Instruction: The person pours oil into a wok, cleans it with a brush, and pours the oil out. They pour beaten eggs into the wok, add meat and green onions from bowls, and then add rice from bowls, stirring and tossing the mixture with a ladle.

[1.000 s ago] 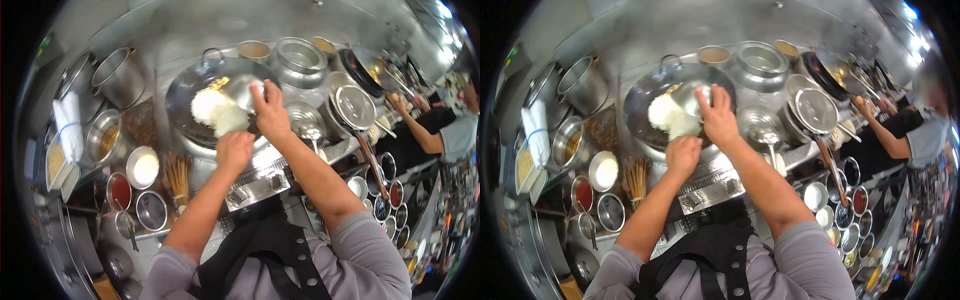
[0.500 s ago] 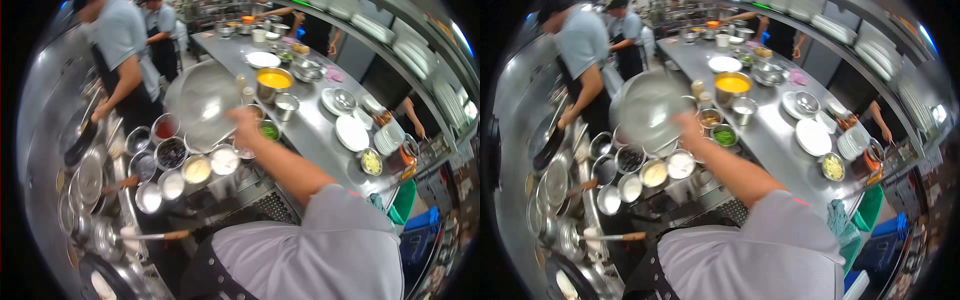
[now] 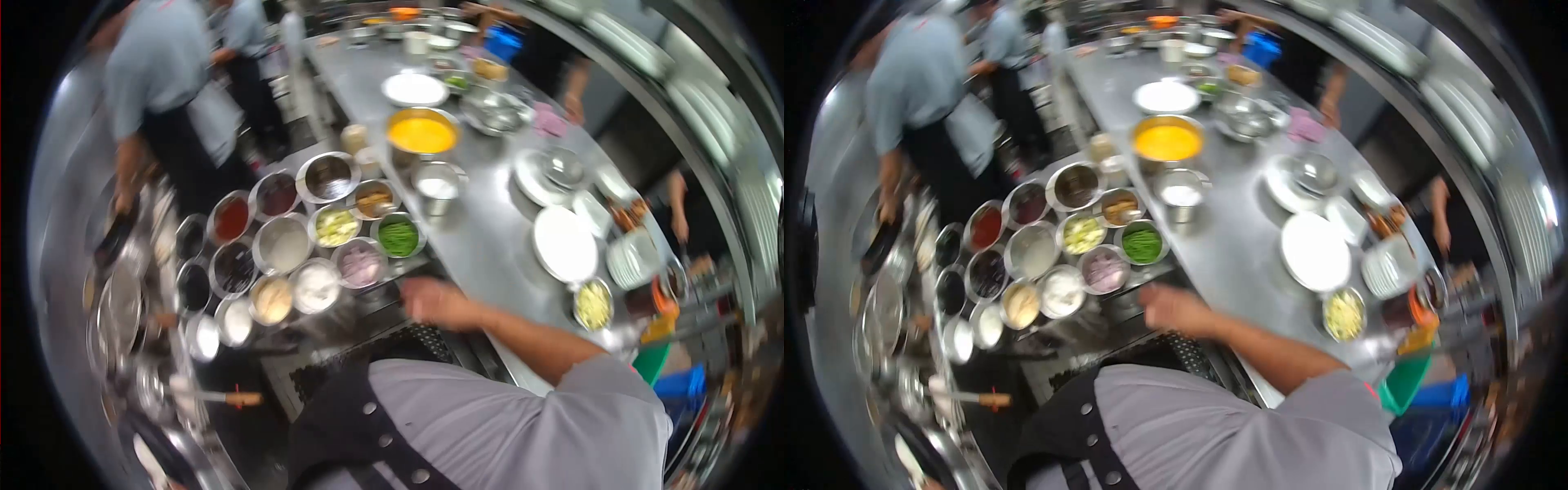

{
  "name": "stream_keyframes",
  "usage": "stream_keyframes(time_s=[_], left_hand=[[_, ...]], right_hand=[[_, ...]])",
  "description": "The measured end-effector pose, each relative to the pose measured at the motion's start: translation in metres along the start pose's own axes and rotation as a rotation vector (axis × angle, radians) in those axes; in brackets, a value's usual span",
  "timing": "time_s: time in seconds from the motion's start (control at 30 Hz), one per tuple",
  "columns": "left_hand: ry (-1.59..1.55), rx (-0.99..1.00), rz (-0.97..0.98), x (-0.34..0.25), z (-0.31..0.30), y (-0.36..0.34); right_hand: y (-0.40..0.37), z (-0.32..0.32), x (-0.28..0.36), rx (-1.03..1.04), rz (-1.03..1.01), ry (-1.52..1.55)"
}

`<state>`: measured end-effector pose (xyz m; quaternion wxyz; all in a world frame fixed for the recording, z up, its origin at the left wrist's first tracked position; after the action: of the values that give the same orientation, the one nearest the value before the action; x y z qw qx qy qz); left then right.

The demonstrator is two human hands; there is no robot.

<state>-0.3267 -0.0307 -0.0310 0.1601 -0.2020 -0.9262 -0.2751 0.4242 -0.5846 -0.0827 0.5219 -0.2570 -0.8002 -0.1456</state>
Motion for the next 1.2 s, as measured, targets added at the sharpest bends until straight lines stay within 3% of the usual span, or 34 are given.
stream_keyframes(time_s=[0.03,0.07,0.1,0.13,0.17,0.2,0.23,0.27,0.33,0.43,0.47,0.53,0.57,0.6,0.67,0.73,0.9,0.93,1.0,1.07,1.2], left_hand=[[0.03,-0.097,0.293,0.0,0.006,0.016],[-0.027,0.032,-0.152,0.007,0.018,0.004],[-0.078,0.329,-0.528,0.024,0.034,-0.004],[0.005,0.254,-0.31,0.041,0.054,-0.014],[0.068,0.364,-0.254,0.062,0.077,-0.017],[0.05,0.191,-0.19,0.06,0.065,-0.017],[0.04,0.305,-0.221,0.054,0.045,-0.009],[0.0,0.287,-0.267,0.052,0.035,-0.007],[-0.228,0.14,-0.453,0.038,0.002,-0.003],[-0.313,0.127,-0.561,0.029,-0.015,0.001],[-0.293,0.13,-0.609,0.026,-0.014,0.003],[-0.312,-0.02,-0.604,0.021,-0.016,0.002],[-0.321,-0.001,-0.626,0.021,-0.023,0.004],[-0.349,-0.046,-0.622,0.024,-0.018,0.001],[-0.361,-0.054,-0.594,0.029,-0.025,-0.002],[-0.439,-0.155,-0.578,0.034,-0.013,-0.008],[-0.464,-0.122,-0.597,0.04,0.001,-0.009],[-0.472,-0.121,-0.6,0.039,-0.001,-0.008],[-0.456,-0.133,-0.616,0.039,-0.006,-0.007],[-0.458,-0.19,-0.589,0.038,0.0,-0.008],[-0.447,-0.167,-0.61,0.038,0.001,-0.005]], right_hand=[[-0.011,0.051,-0.007,0.376,0.003,-0.03],[-0.009,0.078,-0.006,0.48,-0.048,-0.031],[-0.002,0.096,-0.009,0.653,0.293,0.08],[0.018,0.109,-0.005,0.824,0.655,0.127],[0.05,0.116,0.032,0.841,0.485,-0.172],[0.078,0.131,0.075,0.839,0.274,-0.434],[0.102,0.162,0.093,0.845,0.17,-0.112],[0.119,0.195,0.112,0.837,0.114,0.224],[0.155,0.268,0.187,1.017,0.29,0.776],[0.187,0.401,0.24,0.683,-0.411,-0.235],[0.192,0.442,0.239,0.656,-0.399,-0.525],[0.216,0.516,0.172,0.769,-0.338,-0.637],[0.22,0.531,0.175,0.782,-0.195,-0.576],[0.226,0.543,0.178,0.62,-0.322,-0.597],[0.226,0.545,0.23,0.614,-0.509,-0.459],[0.204,0.534,0.327,0.732,-0.348,-0.221],[0.183,0.549,0.482,0.865,-0.544,0.239],[0.18,0.566,0.488,0.871,-0.548,0.241],[0.182,0.607,0.487,0.97,-0.354,-0.008],[0.2,0.665,0.472,1.209,-0.04,-0.177],[0.219,0.712,0.494,1.324,-0.147,-0.164]])
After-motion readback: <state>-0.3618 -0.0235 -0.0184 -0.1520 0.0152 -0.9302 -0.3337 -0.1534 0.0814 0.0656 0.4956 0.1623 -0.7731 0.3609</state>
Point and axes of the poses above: each hand's wrist, its own y-axis towards the middle knuckle, its own z-axis out of the palm, x = y × z, the point moved 1 cm from there along y, towards the middle knuckle, and after that the axes turned 4 degrees about z, right-handed, at the moved point
